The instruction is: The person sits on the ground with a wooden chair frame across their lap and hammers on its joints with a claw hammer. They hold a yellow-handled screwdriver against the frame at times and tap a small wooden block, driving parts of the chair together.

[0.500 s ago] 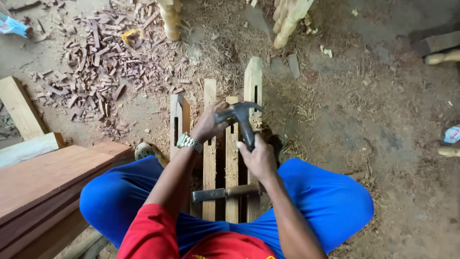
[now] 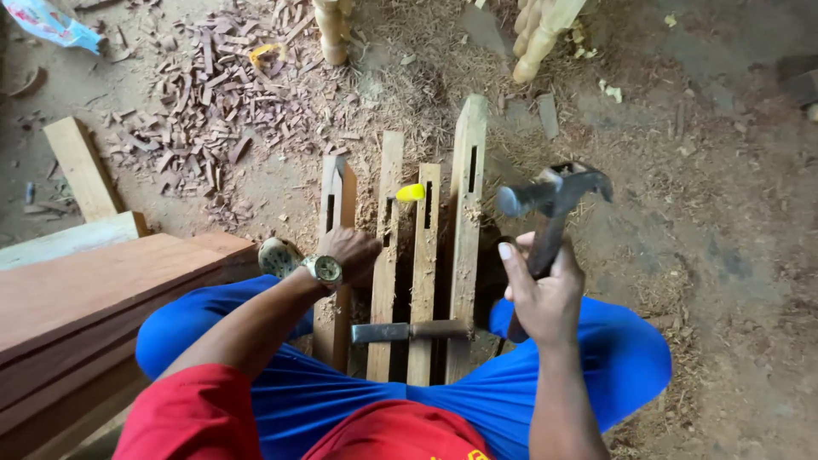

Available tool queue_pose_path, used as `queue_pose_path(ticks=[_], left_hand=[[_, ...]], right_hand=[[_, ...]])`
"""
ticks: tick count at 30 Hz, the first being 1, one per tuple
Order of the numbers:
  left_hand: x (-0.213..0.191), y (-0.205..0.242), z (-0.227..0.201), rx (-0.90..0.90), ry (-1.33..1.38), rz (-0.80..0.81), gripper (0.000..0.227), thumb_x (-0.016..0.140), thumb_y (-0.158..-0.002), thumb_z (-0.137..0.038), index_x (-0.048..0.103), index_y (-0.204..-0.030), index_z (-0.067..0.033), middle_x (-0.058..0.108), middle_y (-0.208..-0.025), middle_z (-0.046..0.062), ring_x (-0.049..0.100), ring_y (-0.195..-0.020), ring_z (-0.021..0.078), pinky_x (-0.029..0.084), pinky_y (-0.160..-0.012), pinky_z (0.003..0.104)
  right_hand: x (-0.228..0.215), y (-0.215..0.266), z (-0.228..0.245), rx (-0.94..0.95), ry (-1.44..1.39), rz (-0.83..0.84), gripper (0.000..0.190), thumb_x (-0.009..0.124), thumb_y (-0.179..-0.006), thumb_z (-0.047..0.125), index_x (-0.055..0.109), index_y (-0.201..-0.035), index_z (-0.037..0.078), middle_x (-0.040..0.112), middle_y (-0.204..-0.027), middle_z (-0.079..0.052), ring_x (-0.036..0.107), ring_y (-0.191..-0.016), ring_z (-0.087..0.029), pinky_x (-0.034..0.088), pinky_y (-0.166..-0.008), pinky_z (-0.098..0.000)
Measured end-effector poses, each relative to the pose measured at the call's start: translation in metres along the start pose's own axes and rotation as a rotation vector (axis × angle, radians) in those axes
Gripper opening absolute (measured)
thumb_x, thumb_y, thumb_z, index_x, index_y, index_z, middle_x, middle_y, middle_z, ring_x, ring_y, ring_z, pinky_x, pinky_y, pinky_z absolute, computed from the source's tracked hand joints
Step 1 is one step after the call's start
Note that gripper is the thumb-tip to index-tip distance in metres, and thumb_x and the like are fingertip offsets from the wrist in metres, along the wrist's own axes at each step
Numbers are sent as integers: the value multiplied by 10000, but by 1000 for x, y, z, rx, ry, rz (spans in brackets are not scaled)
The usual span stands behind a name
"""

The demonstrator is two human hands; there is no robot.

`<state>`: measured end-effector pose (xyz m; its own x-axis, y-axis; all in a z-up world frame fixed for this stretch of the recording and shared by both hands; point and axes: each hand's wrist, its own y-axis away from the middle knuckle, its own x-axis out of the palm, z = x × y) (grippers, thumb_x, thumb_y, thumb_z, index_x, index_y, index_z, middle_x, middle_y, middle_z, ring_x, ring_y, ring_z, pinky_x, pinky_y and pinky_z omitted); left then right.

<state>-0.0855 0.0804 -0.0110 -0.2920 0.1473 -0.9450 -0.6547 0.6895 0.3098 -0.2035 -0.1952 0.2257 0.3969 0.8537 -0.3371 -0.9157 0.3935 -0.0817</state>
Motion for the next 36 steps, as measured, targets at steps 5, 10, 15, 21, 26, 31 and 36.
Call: queue_pose_path(ticks=[5, 10, 15, 21, 26, 31, 36], left_hand=[[-112, 12, -43, 81, 85, -126, 188, 499, -999, -203, 622, -954, -68, 652, -849, 113, 668, -662, 235, 576, -524, 371], [-135, 16, -58, 260, -4, -488, 104, 584, -965, -164, 633, -984, -74, 673, -869, 98, 698, -862, 256, 575, -635, 391], [-141, 16, -63, 341, -32, -595, 74, 644, -914, -176, 606, -923, -113, 642, -840, 45, 662, -821, 223, 577, -858, 427], [-161, 20, -72, 392, -59, -747, 113, 663, -838, -210, 597, -846, -119, 614, -811, 29, 615, -759, 189, 516, -730, 375], [-168, 21, -73, 470, -36, -824, 108, 669, -838, -199, 589, -830, -126, 556, -774, 14, 595, -761, 189, 481, -693, 358], [-162, 17, -72, 478, -52, -781, 110, 676, -837, -205, 604, -826, -123, 569, -782, 13, 596, -789, 185, 496, -708, 362], [-144, -12, -54, 262, 339, -742, 350, 750, -904, -397, 653, -1068, -103, 641, -1189, 119, 599, -1045, 252, 537, -850, 388]], right_hand=[[-37, 6, 7, -114, 179, -5, 219, 774, -924, 98, 598, -1047, 54, 627, -706, -2, 609, -554, -74, 488, -496, -242], [-55, -8, 5, -203, 222, -43, 231, 764, -960, 64, 577, -1091, 28, 662, -789, -30, 629, -612, -95, 502, -548, -248], [-58, -13, -10, -111, -87, -69, 199, 686, -1006, 16, 547, -1149, 9, 602, -760, -77, 586, -562, -132, 496, -517, -287], [-55, -15, -10, 124, -401, -125, 166, 649, -1032, 30, 524, -1140, 46, 527, -735, -39, 515, -562, -118, 494, -497, -314], [-64, -21, -21, 297, -676, -5, 95, 607, -1047, 127, 548, -1108, 84, 479, -710, -11, 480, -524, -127, 431, -462, -310], [-80, -28, -52, 490, -950, 73, 115, 599, -1069, 186, 603, -1128, 88, 476, -721, 16, 441, -537, -92, 382, -488, -269], [-85, -31, -59, 561, -1104, 96, 130, 600, -1077, 192, 623, -1132, 76, 481, -705, 20, 440, -533, -80, 386, -487, -254]])
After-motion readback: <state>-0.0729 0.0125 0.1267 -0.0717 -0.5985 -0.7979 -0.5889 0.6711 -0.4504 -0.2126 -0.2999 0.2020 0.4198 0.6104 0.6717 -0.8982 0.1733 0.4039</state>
